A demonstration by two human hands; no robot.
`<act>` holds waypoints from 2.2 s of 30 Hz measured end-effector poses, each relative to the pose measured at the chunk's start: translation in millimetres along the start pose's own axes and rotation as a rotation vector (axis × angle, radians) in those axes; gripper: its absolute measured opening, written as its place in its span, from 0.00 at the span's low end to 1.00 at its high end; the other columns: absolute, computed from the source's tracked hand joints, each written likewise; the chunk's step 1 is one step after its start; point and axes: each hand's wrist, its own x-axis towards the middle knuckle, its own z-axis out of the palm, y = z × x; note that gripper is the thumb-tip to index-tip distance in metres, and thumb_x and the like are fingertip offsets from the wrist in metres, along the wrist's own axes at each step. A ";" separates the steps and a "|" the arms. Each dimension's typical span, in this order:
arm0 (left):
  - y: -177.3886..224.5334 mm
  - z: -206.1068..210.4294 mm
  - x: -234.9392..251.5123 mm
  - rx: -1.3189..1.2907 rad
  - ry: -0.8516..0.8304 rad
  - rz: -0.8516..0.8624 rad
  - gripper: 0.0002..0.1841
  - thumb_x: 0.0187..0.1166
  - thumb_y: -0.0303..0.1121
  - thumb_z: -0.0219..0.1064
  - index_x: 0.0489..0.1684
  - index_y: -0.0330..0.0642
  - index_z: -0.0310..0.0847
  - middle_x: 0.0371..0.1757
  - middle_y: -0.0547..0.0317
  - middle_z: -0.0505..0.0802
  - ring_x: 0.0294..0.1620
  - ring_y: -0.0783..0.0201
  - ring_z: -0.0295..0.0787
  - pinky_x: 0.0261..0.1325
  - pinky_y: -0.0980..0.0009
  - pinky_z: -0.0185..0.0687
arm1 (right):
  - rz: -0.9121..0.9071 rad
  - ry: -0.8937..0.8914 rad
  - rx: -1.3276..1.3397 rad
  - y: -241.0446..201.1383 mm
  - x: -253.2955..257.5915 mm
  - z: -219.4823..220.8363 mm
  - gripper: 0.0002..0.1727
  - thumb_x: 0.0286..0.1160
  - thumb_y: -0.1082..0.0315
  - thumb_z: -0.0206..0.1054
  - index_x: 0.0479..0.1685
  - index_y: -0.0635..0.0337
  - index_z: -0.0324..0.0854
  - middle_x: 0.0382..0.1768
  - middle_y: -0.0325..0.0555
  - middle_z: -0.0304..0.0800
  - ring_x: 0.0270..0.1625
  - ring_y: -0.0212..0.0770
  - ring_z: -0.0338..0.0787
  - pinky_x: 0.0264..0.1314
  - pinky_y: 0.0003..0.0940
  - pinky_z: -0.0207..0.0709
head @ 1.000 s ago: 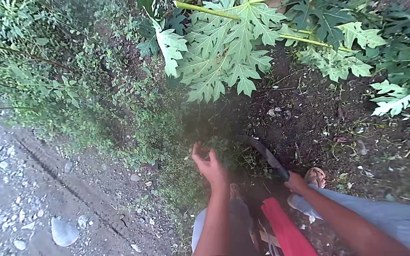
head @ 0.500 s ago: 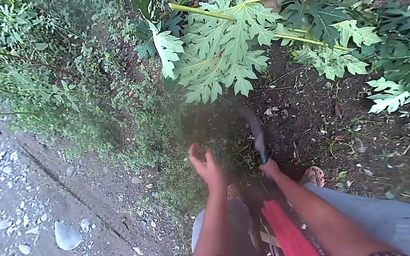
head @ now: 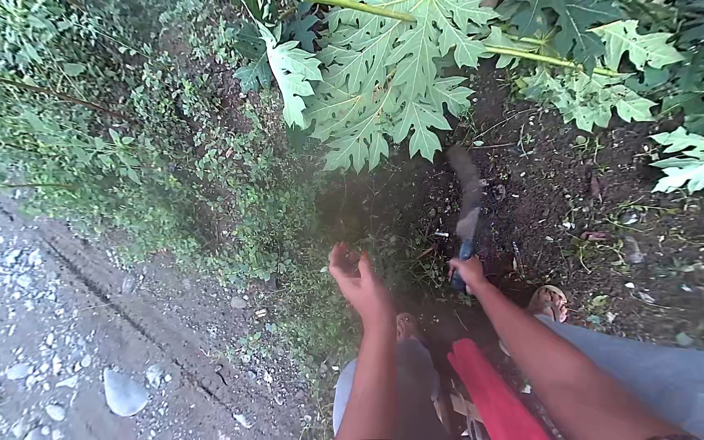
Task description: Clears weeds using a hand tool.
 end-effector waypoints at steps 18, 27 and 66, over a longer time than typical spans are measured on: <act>3.9 -1.4 0.9 -0.022 0.036 -0.016 0.30 0.84 0.27 0.55 0.87 0.32 0.54 0.85 0.39 0.70 0.77 0.59 0.75 0.74 0.65 0.73 | -0.010 -0.060 -0.072 -13.1 -5.2 -4.0 0.24 0.76 0.70 0.70 0.68 0.70 0.69 0.37 0.52 0.85 0.30 0.43 0.88 0.38 0.41 0.87; 1.9 -4.0 4.0 -0.015 0.033 -0.014 0.31 0.83 0.28 0.56 0.87 0.30 0.53 0.85 0.36 0.70 0.79 0.55 0.73 0.76 0.61 0.71 | -0.059 -0.200 -0.940 38.8 -17.1 -88.5 0.34 0.70 0.67 0.76 0.78 0.66 0.72 0.55 0.69 0.89 0.49 0.63 0.93 0.56 0.62 0.85; 2.6 -10.2 5.2 -0.034 0.069 -0.026 0.32 0.83 0.27 0.57 0.87 0.31 0.53 0.87 0.35 0.67 0.82 0.53 0.69 0.79 0.60 0.69 | -0.116 -0.161 -1.002 53.1 -13.7 -116.9 0.32 0.69 0.67 0.78 0.75 0.65 0.77 0.56 0.69 0.90 0.55 0.67 0.92 0.61 0.67 0.81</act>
